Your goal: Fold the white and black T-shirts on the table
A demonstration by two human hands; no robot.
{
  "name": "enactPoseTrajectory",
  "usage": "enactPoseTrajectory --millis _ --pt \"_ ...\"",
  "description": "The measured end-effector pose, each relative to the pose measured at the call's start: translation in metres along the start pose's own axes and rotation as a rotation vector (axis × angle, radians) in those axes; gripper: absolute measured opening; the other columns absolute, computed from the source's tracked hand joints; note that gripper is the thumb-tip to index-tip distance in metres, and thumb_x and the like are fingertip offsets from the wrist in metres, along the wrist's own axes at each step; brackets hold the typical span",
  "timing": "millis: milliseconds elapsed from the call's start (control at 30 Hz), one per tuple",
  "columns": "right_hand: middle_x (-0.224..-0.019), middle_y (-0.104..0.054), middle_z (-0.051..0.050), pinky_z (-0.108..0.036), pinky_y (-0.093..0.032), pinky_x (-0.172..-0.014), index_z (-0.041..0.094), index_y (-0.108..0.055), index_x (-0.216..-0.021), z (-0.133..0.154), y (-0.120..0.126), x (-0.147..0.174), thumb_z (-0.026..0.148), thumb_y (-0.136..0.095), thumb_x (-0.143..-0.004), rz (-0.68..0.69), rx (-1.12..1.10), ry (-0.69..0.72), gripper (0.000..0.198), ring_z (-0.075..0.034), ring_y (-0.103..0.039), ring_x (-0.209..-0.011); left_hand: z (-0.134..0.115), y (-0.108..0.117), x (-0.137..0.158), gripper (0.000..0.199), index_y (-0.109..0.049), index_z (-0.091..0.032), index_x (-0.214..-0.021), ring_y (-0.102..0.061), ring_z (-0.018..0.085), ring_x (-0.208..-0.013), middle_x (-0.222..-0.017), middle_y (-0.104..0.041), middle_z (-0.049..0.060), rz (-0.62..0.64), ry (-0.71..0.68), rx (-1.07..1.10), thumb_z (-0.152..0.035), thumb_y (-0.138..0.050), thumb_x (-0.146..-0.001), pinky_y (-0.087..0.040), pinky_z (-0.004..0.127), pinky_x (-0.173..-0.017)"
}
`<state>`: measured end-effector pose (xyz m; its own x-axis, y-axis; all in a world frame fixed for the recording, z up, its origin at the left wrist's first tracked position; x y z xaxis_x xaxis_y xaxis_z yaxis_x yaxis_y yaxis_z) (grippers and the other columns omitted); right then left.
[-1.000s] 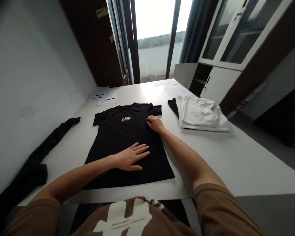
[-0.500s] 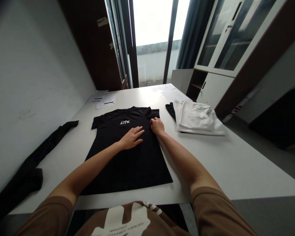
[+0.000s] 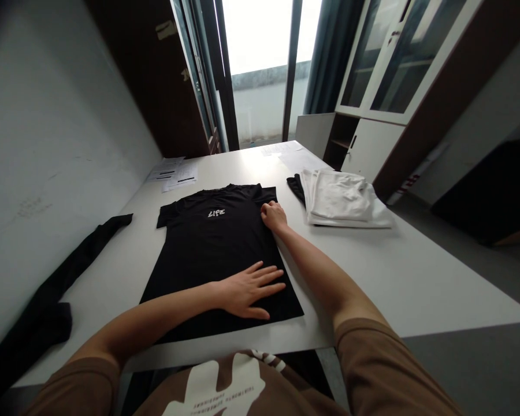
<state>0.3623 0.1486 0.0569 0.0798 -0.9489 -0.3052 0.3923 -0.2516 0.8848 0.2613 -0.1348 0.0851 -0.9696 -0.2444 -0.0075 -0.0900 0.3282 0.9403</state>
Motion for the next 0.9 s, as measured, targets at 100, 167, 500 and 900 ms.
enactPoseTrajectory --millis 100,167,500,900 --pt "-0.11 -0.063 -0.01 -0.039 -0.047 -0.1 0.025 -0.075 -0.106 -0.007 0.003 -0.003 0.035 -0.063 -0.095 -0.009 0.024 -0.013 0.019 -0.027 -0.056 -0.109 -0.032 0.005 -0.009 0.072 -0.034 -0.024 -0.162 -0.021 0.03 -0.157 -0.169 -0.027 0.008 0.053 -0.153 0.077 -0.062 -0.045 -0.102 -0.015 0.051 -0.128" --pt "-0.111 -0.063 -0.011 -0.04 -0.047 -0.1 0.026 -0.075 -0.108 -0.011 0.004 -0.003 0.038 -0.065 -0.094 -0.006 0.045 -0.006 0.021 -0.028 -0.055 -0.11 -0.025 0.013 -0.019 0.065 -0.038 -0.025 -0.159 -0.028 0.025 -0.155 -0.167 -0.034 0.006 0.038 -0.179 0.103 -0.058 -0.043 -0.104 -0.022 0.045 -0.127" --pt "-0.118 -0.064 -0.009 -0.039 -0.047 -0.1 0.027 -0.074 -0.11 -0.013 0.001 -0.003 0.034 -0.064 -0.095 0.006 0.022 0.007 0.02 -0.027 -0.057 -0.113 0.158 0.022 -0.029 0.077 -0.029 -0.014 -0.162 -0.014 0.034 -0.158 -0.17 -0.02 0.017 -0.151 0.55 -0.108 -0.061 -0.041 -0.102 -0.013 0.058 -0.127" --pt "-0.118 -0.063 -0.01 -0.039 -0.046 -0.099 0.027 -0.074 -0.112 -0.016 -0.003 -0.004 0.035 -0.063 -0.096 0.013 0.01 0.01 0.021 -0.027 -0.058 -0.111 -0.067 -0.011 -0.019 0.078 -0.028 -0.014 -0.163 -0.017 0.031 -0.158 -0.17 -0.022 0.013 0.024 -0.148 0.012 -0.059 -0.046 -0.101 -0.015 0.05 -0.128"
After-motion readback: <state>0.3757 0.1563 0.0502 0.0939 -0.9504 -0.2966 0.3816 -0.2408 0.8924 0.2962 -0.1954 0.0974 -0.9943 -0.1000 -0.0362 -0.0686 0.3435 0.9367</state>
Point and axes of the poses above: each hand's wrist, its own x-axis away from the middle knuckle, its own y-axis out of the back of the hand, z = x × y, the point moved 10 cm from there along -x, towards the middle knuckle
